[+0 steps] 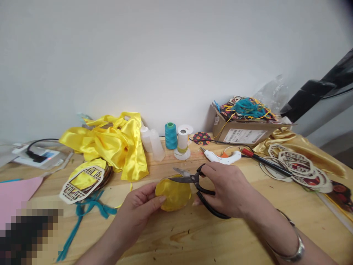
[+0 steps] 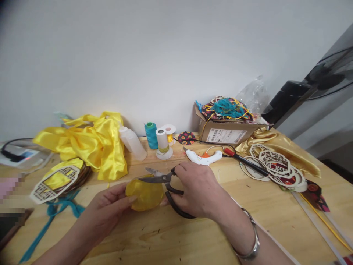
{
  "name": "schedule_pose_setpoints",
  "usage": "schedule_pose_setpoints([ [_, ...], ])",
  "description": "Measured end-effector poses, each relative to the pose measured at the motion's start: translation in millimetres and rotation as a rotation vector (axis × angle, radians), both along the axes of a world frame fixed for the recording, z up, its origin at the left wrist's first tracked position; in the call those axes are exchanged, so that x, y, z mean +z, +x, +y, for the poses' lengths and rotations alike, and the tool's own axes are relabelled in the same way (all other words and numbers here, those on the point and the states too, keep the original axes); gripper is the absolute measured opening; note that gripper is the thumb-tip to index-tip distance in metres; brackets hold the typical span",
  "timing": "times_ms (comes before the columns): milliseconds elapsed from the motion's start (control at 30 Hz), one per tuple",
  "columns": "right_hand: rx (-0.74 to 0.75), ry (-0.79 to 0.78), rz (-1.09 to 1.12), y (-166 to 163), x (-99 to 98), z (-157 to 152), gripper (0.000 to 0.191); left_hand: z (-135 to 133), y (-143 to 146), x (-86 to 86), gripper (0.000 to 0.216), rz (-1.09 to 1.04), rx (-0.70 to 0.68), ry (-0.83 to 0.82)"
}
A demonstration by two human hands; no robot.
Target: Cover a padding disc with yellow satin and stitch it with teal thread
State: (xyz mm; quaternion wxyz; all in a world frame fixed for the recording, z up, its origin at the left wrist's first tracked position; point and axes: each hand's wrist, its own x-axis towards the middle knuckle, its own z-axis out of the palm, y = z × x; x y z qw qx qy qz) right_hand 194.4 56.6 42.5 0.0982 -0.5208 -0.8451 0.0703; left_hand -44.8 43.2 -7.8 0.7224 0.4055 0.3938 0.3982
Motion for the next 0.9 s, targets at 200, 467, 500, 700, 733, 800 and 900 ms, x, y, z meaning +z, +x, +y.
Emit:
schedule_pose_setpoints([
  [200,0.002,-0.013,0.007,0.1,0.4,-0.8,0.028,-0.4,0.2,0.1,0.031,-0.007,-0.014,-0.015],
  [467,0.008,0.042,0.01,1.6,-3.7,-0.4,0.029,-1.6,0.9,0.5,0.031,0.021,0.003,-0.013],
  [500,0.01,0.05,0.015,1.9,-4.0,-0.1,0.03,-1.7,1.3,0.8,0.031,0.022,0.005,-0.013],
  [700,0.017,0.071,0.017,4.6,-4.2,2.5,0.033,-0.7,0.7,1.3,0.03,0.019,-0.013,-0.014],
  [733,0.02,0.071,0.016,5.1,-4.3,2.9,0.034,-0.5,-0.1,0.8,0.03,0.021,-0.019,-0.013],
  [800,0.028,0.076,0.018,6.1,-4.5,3.3,0.037,-0.3,-1.8,-0.7,0.031,0.017,-0.037,-0.011],
  [900,0.034,0.079,0.017,7.3,-4.5,3.7,0.042,0.2,-3.8,-2.6,0.031,0.005,-0.052,-0.008],
])
